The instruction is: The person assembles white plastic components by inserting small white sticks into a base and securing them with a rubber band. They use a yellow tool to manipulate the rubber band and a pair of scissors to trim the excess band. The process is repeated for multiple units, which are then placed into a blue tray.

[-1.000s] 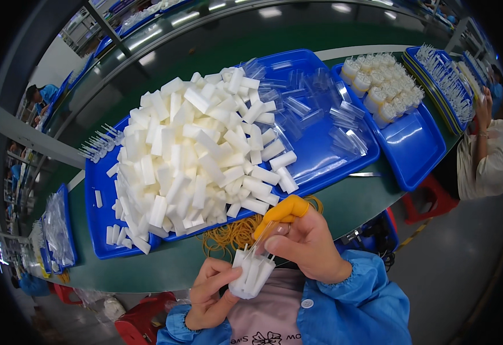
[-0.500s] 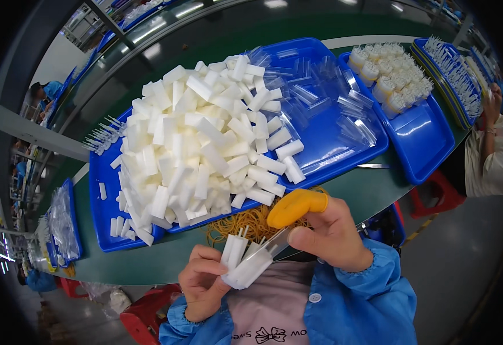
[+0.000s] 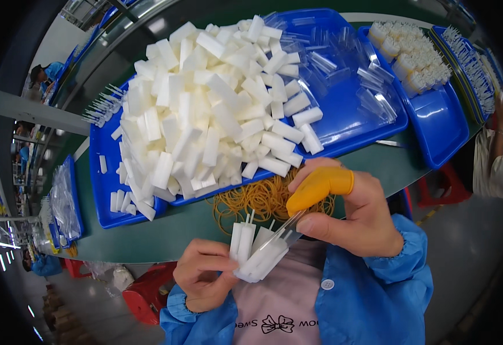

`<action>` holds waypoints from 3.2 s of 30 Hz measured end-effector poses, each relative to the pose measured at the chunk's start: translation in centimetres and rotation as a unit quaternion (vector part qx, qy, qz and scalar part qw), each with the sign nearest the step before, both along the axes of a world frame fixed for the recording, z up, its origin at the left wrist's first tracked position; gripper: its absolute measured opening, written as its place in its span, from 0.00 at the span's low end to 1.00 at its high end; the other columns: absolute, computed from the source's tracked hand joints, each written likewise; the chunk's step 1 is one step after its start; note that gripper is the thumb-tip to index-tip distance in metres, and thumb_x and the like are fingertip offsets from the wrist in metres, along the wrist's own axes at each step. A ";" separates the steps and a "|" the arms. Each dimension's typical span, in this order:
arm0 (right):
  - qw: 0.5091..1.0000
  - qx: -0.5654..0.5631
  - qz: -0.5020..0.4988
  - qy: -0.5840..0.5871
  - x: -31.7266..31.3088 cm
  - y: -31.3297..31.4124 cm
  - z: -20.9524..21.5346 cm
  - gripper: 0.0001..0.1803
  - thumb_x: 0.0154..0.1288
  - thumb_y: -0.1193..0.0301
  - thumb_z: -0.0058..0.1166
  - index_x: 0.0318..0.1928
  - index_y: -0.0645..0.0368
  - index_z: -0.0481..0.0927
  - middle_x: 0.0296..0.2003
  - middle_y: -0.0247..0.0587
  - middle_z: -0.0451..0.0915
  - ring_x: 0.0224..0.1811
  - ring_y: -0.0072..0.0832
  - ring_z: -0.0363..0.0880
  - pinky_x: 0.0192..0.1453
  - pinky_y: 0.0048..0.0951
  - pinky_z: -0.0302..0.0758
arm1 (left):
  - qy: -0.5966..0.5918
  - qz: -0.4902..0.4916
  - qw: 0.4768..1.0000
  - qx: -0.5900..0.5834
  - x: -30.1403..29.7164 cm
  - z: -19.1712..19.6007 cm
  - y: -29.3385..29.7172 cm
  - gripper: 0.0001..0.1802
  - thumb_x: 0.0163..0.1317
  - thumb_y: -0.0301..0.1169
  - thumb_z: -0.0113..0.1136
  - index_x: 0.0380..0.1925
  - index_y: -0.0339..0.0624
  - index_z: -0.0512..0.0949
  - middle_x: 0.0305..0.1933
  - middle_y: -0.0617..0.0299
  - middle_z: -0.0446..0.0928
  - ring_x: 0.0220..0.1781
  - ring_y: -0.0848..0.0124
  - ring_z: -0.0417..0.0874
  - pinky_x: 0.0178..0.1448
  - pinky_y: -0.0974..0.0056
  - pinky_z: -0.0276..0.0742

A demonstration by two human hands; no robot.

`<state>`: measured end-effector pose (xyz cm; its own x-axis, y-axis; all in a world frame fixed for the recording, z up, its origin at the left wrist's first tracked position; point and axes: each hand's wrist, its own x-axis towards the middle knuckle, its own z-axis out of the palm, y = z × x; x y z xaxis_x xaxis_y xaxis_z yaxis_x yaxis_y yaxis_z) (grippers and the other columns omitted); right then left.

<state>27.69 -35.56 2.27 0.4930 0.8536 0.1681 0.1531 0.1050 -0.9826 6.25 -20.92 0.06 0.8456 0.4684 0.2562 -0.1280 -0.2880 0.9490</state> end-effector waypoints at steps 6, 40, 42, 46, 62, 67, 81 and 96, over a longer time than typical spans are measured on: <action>0.998 0.007 0.032 -0.049 -1.1 0.7 1.0 0.13 0.46 0.71 0.68 0.34 0.59 0.82 0.37 0.42 0.80 0.49 0.37 0.76 0.63 0.45 0.58 | -0.052 0.029 0.990 -0.132 0.1 -0.3 -0.6 0.19 0.44 0.16 0.69 0.38 0.33 0.76 0.38 0.51 0.78 0.37 0.69 0.80 0.40 0.70 0.75; 0.901 -0.136 -0.257 -0.322 6.5 -1.6 0.8 0.13 0.46 0.70 0.64 0.35 0.57 0.81 0.39 0.39 0.78 0.41 0.39 0.75 0.50 0.39 0.67 | -0.052 0.069 0.908 -0.410 0.4 -0.9 0.1 0.39 0.43 0.28 0.72 0.56 0.33 0.64 0.49 0.55 0.73 0.52 0.65 0.76 0.57 0.62 0.73; 0.807 -0.224 -0.267 -0.476 9.4 -2.1 -1.2 0.12 0.44 0.70 0.64 0.34 0.56 0.82 0.36 0.39 0.77 0.40 0.38 0.73 0.46 0.38 0.66 | -0.037 0.092 0.912 -0.399 0.7 -0.6 -0.2 0.36 0.44 0.32 0.70 0.54 0.35 0.65 0.49 0.58 0.74 0.50 0.68 0.77 0.56 0.64 0.74; 0.695 -0.333 -0.255 -0.584 11.1 -1.7 -3.3 0.12 0.43 0.70 0.64 0.33 0.53 0.83 0.31 0.37 0.74 0.40 0.36 0.70 0.44 0.36 0.63 | -0.018 0.105 0.916 -0.386 1.2 -0.8 -0.7 0.39 0.45 0.41 0.74 0.54 0.37 0.66 0.49 0.59 0.73 0.51 0.67 0.77 0.57 0.62 0.74; 0.969 0.181 -0.133 0.103 -2.5 0.3 -0.3 0.15 0.50 0.83 0.55 0.41 0.67 0.71 0.40 0.48 0.73 0.42 0.34 0.76 0.48 0.35 0.76 | -0.051 0.060 0.995 -0.068 0.9 -2.0 -0.9 0.37 0.40 0.35 0.76 0.52 0.32 0.73 0.48 0.54 0.67 0.45 0.68 0.74 0.48 0.67 0.71; 0.947 0.184 -0.158 0.210 -3.7 1.0 -1.0 0.14 0.50 0.83 0.52 0.40 0.65 0.69 0.38 0.48 0.73 0.38 0.33 0.78 0.45 0.37 0.80 | -0.010 0.068 0.993 0.093 1.2 -0.8 -0.8 0.38 0.43 0.49 0.72 0.50 0.36 0.74 0.43 0.55 0.66 0.41 0.67 0.71 0.42 0.66 0.69; 0.946 0.183 -0.145 0.223 -5.0 2.2 -1.2 0.17 0.52 0.86 0.56 0.43 0.68 0.70 0.39 0.50 0.77 0.40 0.41 0.82 0.47 0.42 0.80 | 0.005 0.056 0.997 0.057 1.2 -0.4 -0.8 0.32 0.46 0.47 0.71 0.47 0.36 0.77 0.43 0.55 0.65 0.40 0.66 0.74 0.42 0.66 0.72; 0.951 0.101 -0.077 0.282 -3.5 2.4 -1.7 0.13 0.52 0.84 0.58 0.39 0.66 0.72 0.37 0.46 0.76 0.41 0.31 0.78 0.48 0.32 0.75 | -0.004 0.107 0.985 0.136 1.6 -0.6 0.0 0.31 0.38 0.35 0.77 0.44 0.37 0.76 0.47 0.53 0.67 0.43 0.64 0.76 0.43 0.65 0.75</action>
